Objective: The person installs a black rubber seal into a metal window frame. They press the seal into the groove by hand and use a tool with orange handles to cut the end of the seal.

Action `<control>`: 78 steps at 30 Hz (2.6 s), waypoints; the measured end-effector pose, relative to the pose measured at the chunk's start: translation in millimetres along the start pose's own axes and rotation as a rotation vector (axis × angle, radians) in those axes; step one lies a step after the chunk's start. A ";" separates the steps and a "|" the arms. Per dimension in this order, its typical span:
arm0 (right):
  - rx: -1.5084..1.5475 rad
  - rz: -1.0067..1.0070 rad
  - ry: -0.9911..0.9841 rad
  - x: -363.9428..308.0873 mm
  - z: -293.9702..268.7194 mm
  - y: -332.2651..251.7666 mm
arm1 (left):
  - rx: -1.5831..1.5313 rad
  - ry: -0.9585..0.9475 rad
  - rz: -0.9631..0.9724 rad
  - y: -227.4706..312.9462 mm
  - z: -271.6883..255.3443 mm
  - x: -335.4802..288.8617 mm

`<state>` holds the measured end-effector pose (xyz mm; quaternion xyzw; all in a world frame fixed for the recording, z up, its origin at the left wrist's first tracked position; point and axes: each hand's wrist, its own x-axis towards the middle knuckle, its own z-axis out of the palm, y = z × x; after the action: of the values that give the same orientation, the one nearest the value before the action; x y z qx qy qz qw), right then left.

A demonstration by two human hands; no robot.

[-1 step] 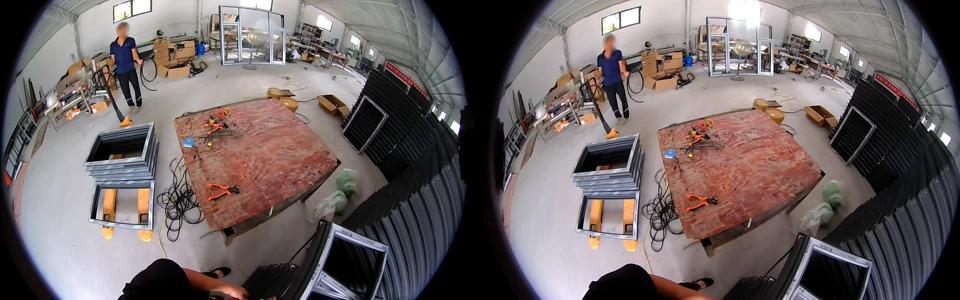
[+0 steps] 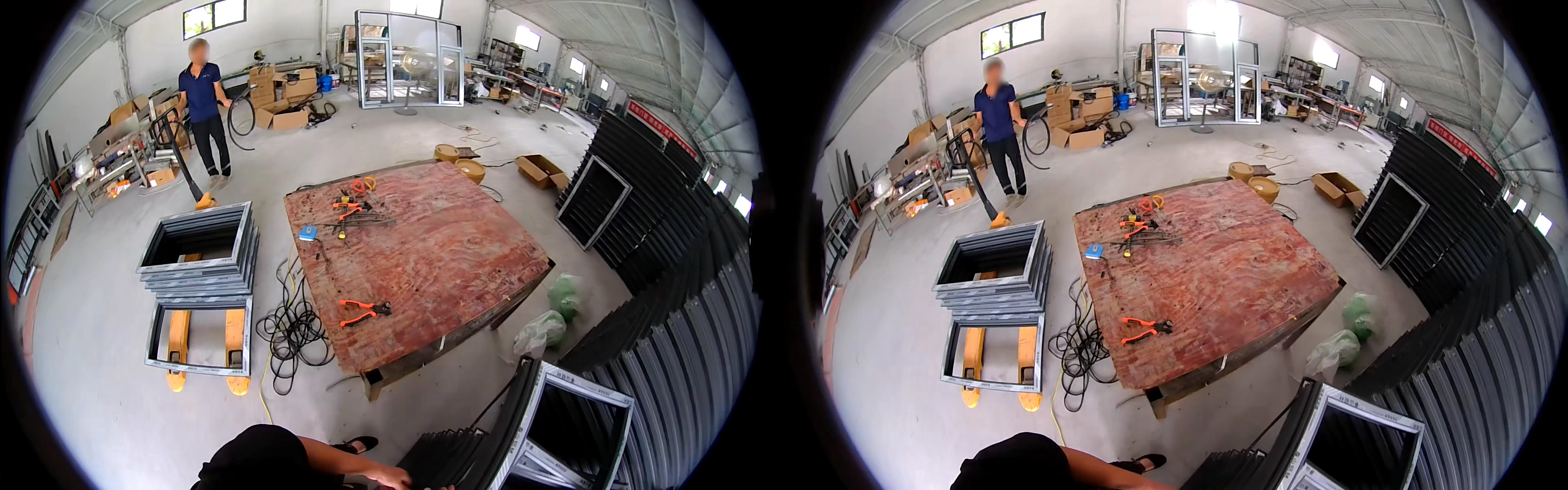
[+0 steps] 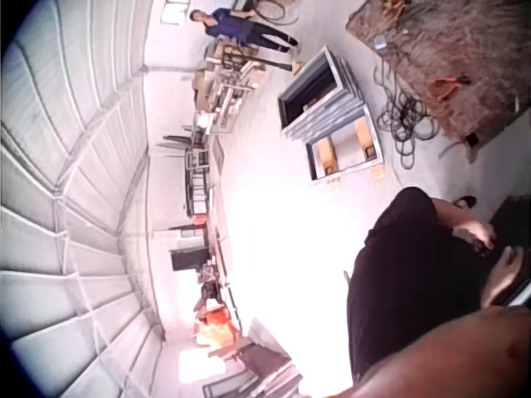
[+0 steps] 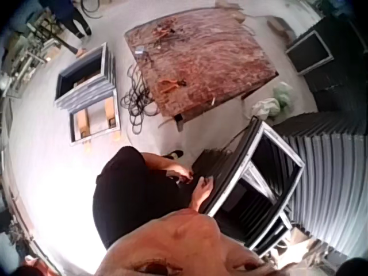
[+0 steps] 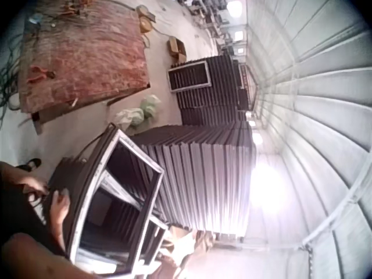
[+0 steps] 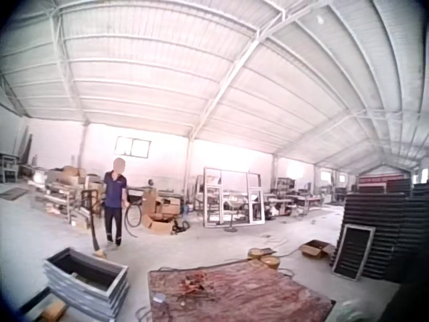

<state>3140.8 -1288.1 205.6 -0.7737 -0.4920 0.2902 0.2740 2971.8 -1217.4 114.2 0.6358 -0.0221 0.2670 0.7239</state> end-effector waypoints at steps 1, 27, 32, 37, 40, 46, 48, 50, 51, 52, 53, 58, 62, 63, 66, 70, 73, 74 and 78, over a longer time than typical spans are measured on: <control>0.045 -0.004 0.017 -11.0 -0.3 -0.2 | 0.027 0.093 -0.266 13.2 7.4 13.4; -0.227 -0.045 0.541 -26.0 -89.8 94.8 | 0.014 0.636 -0.801 -45.6 -48.5 57.5; -0.119 -0.033 0.658 -36.7 -102.5 57.2 | 0.060 0.754 -0.705 -6.8 -89.7 79.0; -0.053 0.117 0.715 -37.6 -108.1 10.3 | 0.201 0.969 -0.650 -27.9 -180.2 126.3; -0.126 0.133 0.762 -36.1 -104.3 10.2 | 0.490 1.043 -0.671 -43.2 -234.5 167.3; -0.217 0.238 0.801 -21.0 -97.9 8.7 | 0.427 1.038 -0.832 -43.0 -261.9 248.0; -0.227 0.254 0.794 -16.4 -97.1 -1.6 | 0.346 1.048 -0.822 -56.4 -271.2 256.2; -0.241 0.276 0.801 -13.2 -96.3 -7.9 | 0.268 1.032 -0.759 -68.8 -268.3 265.1; -0.250 0.290 0.809 -12.1 -95.9 -9.1 | 0.271 1.036 -0.754 -72.4 -267.0 271.5; -0.258 0.303 0.816 -11.5 -95.3 -10.1 | 0.274 1.041 -0.750 -76.1 -264.2 277.1; -0.264 0.309 0.812 -9.3 -94.7 -11.9 | 0.278 1.060 -0.747 -82.3 -265.9 277.0; -0.296 0.332 0.801 0.5 -92.4 -38.9 | 0.162 1.105 -0.756 -98.9 -279.0 270.0; -0.317 0.337 0.825 -3.0 -92.5 -24.9 | -0.276 0.980 -0.696 -85.0 -278.4 270.3; -0.318 0.326 0.820 -3.3 -91.3 -19.0 | -0.355 0.950 -0.686 -86.9 -283.3 264.4; -0.328 0.312 0.826 -5.7 -88.9 -10.3 | -0.285 0.907 -0.639 -89.5 -285.8 260.7; -0.320 0.299 0.850 -5.2 -86.7 -6.8 | 0.516 0.900 -0.762 -92.8 -281.7 264.8; -0.293 0.284 0.904 -7.9 -88.4 -1.3 | 0.573 0.998 -0.791 -89.8 -265.9 280.0; -0.274 0.260 0.922 -8.2 -88.2 0.2 | 0.585 1.028 -0.736 -92.4 -268.5 277.9; -0.289 0.244 0.952 -8.0 -86.3 5.4 | 0.242 0.957 -0.748 -89.1 -267.6 263.5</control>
<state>3203.4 -1309.4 262.0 -0.9019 -0.2538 -0.1356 0.3222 3152.2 -877.8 80.1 0.4878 0.5600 0.2513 0.6208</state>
